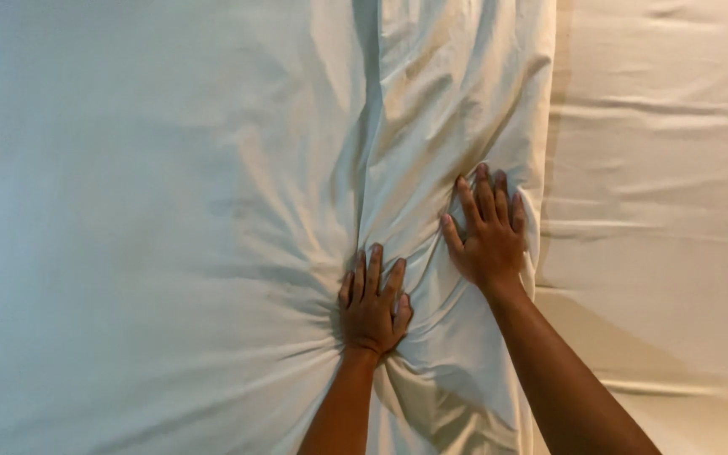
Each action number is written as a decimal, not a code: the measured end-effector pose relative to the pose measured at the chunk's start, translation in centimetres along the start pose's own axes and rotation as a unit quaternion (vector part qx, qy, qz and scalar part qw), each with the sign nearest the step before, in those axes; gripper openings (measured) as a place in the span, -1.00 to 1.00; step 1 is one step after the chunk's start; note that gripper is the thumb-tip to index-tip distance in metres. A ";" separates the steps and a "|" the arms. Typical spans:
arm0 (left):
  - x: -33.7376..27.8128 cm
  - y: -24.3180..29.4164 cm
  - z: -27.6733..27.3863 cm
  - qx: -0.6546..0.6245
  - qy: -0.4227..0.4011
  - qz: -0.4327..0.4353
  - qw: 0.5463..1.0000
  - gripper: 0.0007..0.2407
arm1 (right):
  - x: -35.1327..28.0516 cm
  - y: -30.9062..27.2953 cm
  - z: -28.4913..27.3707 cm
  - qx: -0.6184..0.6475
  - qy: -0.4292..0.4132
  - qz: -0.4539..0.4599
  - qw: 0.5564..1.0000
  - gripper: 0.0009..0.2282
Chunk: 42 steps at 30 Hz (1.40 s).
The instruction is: The person smooths and folds a white bedsheet over a mattress. They move from one side of the bed to the other, tucking the sheet under the mattress and smoothing out wrinkles by hand.
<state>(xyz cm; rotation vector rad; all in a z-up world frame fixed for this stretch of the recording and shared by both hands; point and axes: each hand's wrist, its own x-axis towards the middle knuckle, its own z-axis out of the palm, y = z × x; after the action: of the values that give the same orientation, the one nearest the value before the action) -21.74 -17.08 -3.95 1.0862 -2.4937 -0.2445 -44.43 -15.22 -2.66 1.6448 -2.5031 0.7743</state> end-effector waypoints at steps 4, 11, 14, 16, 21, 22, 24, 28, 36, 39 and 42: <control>0.3 0.1 -0.2 0.001 -0.004 0.007 1.000 -0.49 | 0.1 0.3 1.1 -0.010 0.004 0.005 1.000 -0.43; 1.1 0.6 -1.5 -0.021 -0.017 -0.009 1.000 -0.49 | -0.4 0.8 2.7 -0.048 0.009 0.010 0.999 -0.43; 1.5 -0.1 -1.6 -0.046 -0.014 -0.011 0.999 -0.52 | -0.1 0.8 3.2 -0.044 0.011 0.016 0.999 -0.42; 2.2 -1.1 -1.2 -0.072 -0.006 -0.016 0.997 -0.54 | 0.0 0.7 3.5 -0.041 0.007 0.019 0.999 -0.42; 12.3 -4.7 -0.5 -0.081 0.066 -0.050 0.993 -0.74 | -0.5 0.8 3.7 -0.048 -0.011 0.038 0.998 -0.40; 14.7 -5.5 0.2 -0.081 0.068 -0.050 0.993 -0.74 | -0.3 1.0 3.8 -0.048 -0.009 0.037 0.998 -0.40; 19.3 -7.2 1.4 -0.024 0.042 -0.017 0.999 -0.65 | -0.2 1.0 4.0 -0.044 -0.008 0.035 0.998 -0.40; 26.3 -9.0 2.7 -0.021 0.039 0.036 0.998 -0.49 | -0.3 0.6 3.5 -0.036 -0.004 0.038 0.999 -0.41; 33.6 -10.9 6.3 0.132 0.014 0.142 0.981 -0.46 | -0.5 1.0 4.3 -0.038 0.005 0.035 0.999 -0.42; 35.3 -11.6 5.7 0.165 0.070 0.115 0.977 -0.64 | -0.2 1.2 4.5 -0.039 0.003 0.039 0.998 -0.41; 35.4 -12.2 5.0 0.193 0.060 0.124 0.972 -0.55 | -0.7 1.4 4.5 -0.038 0.007 0.038 0.999 -0.42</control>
<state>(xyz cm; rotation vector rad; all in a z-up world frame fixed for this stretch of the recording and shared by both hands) -37.60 -51.31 -1.83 0.8779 -2.5926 0.3819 -44.32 -16.16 -7.33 1.5246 -2.5640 0.6866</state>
